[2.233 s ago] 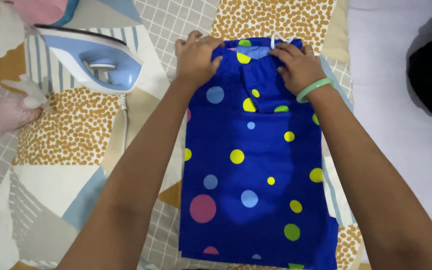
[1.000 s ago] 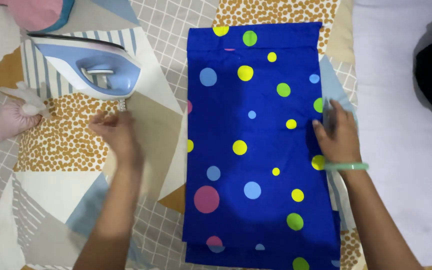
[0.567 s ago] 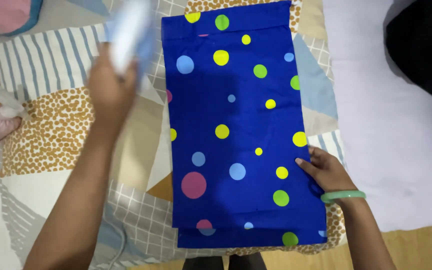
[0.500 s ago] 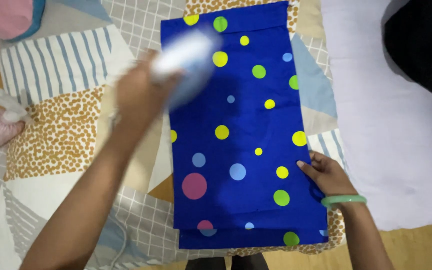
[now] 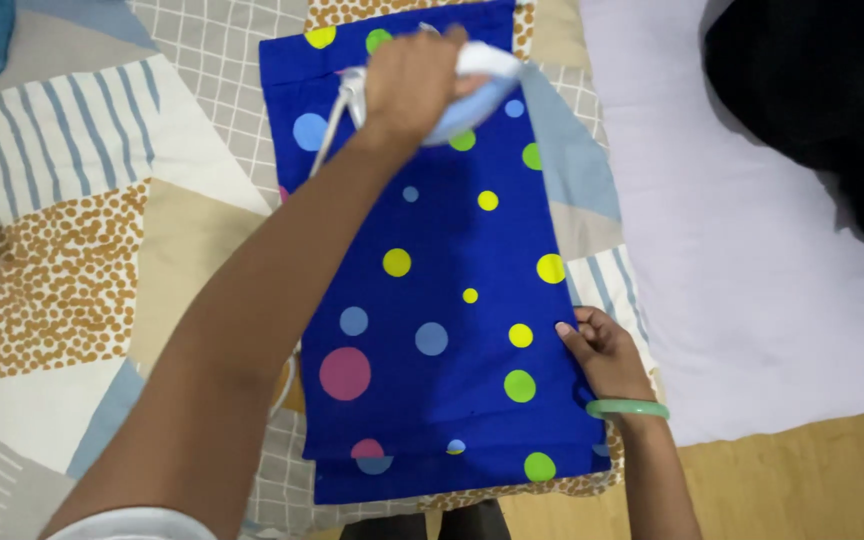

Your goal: Iron and fold a black t-shirt and then a blue patterned shirt on a bed.

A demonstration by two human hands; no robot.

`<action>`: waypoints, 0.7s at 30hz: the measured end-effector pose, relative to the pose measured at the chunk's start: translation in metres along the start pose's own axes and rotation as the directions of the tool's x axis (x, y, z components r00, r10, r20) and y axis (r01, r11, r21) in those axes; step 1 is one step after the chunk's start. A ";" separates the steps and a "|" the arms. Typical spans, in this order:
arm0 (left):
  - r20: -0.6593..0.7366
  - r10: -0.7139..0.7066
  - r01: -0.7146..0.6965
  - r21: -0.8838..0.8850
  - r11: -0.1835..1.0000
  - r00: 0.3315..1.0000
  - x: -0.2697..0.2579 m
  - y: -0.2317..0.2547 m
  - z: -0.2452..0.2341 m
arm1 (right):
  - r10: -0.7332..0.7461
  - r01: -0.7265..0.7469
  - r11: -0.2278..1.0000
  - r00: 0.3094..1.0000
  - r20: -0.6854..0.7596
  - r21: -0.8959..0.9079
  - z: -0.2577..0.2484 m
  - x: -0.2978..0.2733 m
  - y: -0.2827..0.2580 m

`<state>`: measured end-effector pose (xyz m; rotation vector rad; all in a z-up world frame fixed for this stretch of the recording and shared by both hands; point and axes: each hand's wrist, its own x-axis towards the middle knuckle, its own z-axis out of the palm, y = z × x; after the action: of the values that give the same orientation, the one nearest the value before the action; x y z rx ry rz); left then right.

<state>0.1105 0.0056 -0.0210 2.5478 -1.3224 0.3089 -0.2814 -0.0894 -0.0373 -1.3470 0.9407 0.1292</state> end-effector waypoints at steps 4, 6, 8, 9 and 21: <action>0.043 -0.162 0.162 -0.011 0.987 0.986 0.016 -0.005 0.002 | 0.007 -0.007 1.000 1.000 -0.007 0.014 -0.001 0.004 0.003; 0.009 -0.099 0.100 -0.042 0.994 0.995 -0.010 0.009 -0.005 | 0.009 -0.009 1.000 1.000 0.002 0.014 -0.004 0.004 0.008; -0.027 -0.036 0.034 -0.075 0.997 0.999 -0.036 0.032 -0.025 | 0.010 -0.010 1.000 1.000 0.008 0.013 -0.004 0.006 0.007; 0.193 -0.006 0.030 -0.119 0.992 0.981 -0.051 0.049 -0.041 | 0.001 -0.001 1.000 1.000 0.016 0.030 -0.004 0.005 0.005; 0.330 -0.021 0.040 -0.052 0.998 0.944 -0.112 0.001 -0.084 | -0.049 0.049 0.999 0.999 -0.001 0.018 -0.008 0.005 0.014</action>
<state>0.0408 0.1183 0.0251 2.6490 -1.3740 -0.1707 -0.2906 -0.0944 -0.0508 -1.3526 0.9066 0.0820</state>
